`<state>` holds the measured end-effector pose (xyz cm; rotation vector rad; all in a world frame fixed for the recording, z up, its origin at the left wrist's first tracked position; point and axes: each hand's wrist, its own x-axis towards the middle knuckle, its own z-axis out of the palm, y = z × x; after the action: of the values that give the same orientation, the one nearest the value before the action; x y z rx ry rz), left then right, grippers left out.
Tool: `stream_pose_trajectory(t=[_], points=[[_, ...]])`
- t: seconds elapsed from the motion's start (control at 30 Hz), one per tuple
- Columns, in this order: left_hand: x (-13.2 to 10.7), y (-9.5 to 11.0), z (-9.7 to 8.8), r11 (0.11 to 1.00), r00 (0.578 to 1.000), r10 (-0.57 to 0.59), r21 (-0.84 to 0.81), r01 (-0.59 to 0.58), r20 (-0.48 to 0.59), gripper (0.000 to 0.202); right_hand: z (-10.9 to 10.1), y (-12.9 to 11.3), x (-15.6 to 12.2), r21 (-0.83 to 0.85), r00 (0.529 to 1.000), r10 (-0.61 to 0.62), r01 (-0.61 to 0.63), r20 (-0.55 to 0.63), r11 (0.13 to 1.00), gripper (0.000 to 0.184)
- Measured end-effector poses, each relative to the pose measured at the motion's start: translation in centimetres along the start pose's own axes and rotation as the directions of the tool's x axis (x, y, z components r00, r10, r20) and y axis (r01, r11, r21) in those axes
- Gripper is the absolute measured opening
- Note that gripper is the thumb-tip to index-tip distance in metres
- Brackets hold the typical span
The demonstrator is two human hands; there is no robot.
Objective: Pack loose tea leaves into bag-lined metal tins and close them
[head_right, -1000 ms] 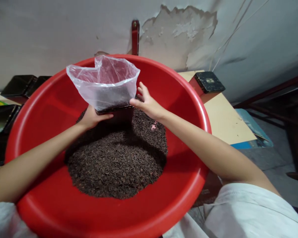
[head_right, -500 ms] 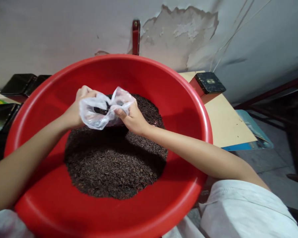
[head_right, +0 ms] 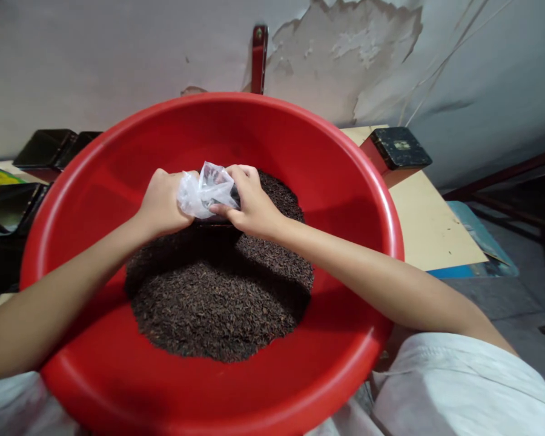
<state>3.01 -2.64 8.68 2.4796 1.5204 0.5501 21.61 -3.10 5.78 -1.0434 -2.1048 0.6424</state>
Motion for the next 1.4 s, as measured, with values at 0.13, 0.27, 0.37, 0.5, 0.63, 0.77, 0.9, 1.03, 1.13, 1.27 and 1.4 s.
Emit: stream_pose_trajectory(t=[0.13, 0.27, 0.37, 0.5, 0.63, 0.77, 0.9, 1.03, 1.13, 1.27, 1.4], points=[[-0.1, 0.6, 0.3, 0.999, 0.999, -0.035, 0.022, 0.035, 0.002, 0.019, -0.3, 0.4, 0.2, -0.007, 0.999, 0.044, -0.045, -0.030, 0.999, 0.036], [-0.1, 0.4, -0.1, 1.000, 0.999, -0.018, -0.010, 0.018, 0.050, 0.014, -0.2, 1.2, 0.4, 0.052, 0.994, 0.110, -0.109, -0.023, 0.993, 0.078], [0.0, -0.4, -0.8, 0.986, 0.994, 0.021, -0.169, -0.003, 0.104, 0.032, 0.1, 1.7, 0.9, 0.072, 0.987, 0.154, -0.158, 0.053, 0.985, 0.084], [0.2, -1.0, -0.5, 0.980, 0.992, 0.056, -0.196, -0.033, 0.115, 0.036, 0.6, 1.9, 1.8, 0.036, 0.980, 0.181, -0.185, 0.082, 0.982, 0.076], [0.5, -1.2, 0.5, 0.998, 0.998, 0.054, 0.012, -0.054, 0.035, 0.040, 1.0, 2.0, 2.3, 0.031, 0.970, 0.243, -0.244, 0.026, 0.969, 0.061], [0.5, -2.6, -0.1, 0.999, 0.999, 0.001, -0.042, 0.001, 0.037, 0.045, 0.8, 2.2, 2.4, 0.279, 0.958, 0.288, -0.272, -0.017, 0.921, 0.061], [0.3, -4.1, -2.2, 0.968, 0.984, 0.075, -0.250, -0.033, 0.164, 0.043, -0.6, 2.6, 2.7, 0.640, 0.965, 0.232, -0.256, 0.123, 0.725, 0.046], [0.4, -3.9, -3.3, 0.979, 0.981, 0.088, -0.198, -0.053, 0.171, 0.028, -1.8, 2.9, 3.1, 0.652, 0.970, 0.137, -0.236, 0.200, 0.721, 0.033], [0.2, -2.9, -2.6, 0.994, 0.991, 0.074, -0.091, -0.064, 0.108, 0.024, -1.5, 2.6, 3.0, 0.479, 0.986, 0.116, -0.161, 0.121, 0.863, 0.022], [-0.1, -1.7, -1.1, 0.995, 0.996, 0.085, 0.056, -0.082, -0.040, 0.040, -0.1, 1.9, 2.3, 0.316, 0.984, 0.176, -0.158, -0.027, 0.935, 0.011], [0.0, -1.3, -1.1, 0.990, 0.986, 0.133, 0.029, -0.137, 0.103, 0.043, 0.8, 1.2, 1.7, 0.295, 0.988, 0.151, -0.138, -0.023, 0.946, 0.005]])
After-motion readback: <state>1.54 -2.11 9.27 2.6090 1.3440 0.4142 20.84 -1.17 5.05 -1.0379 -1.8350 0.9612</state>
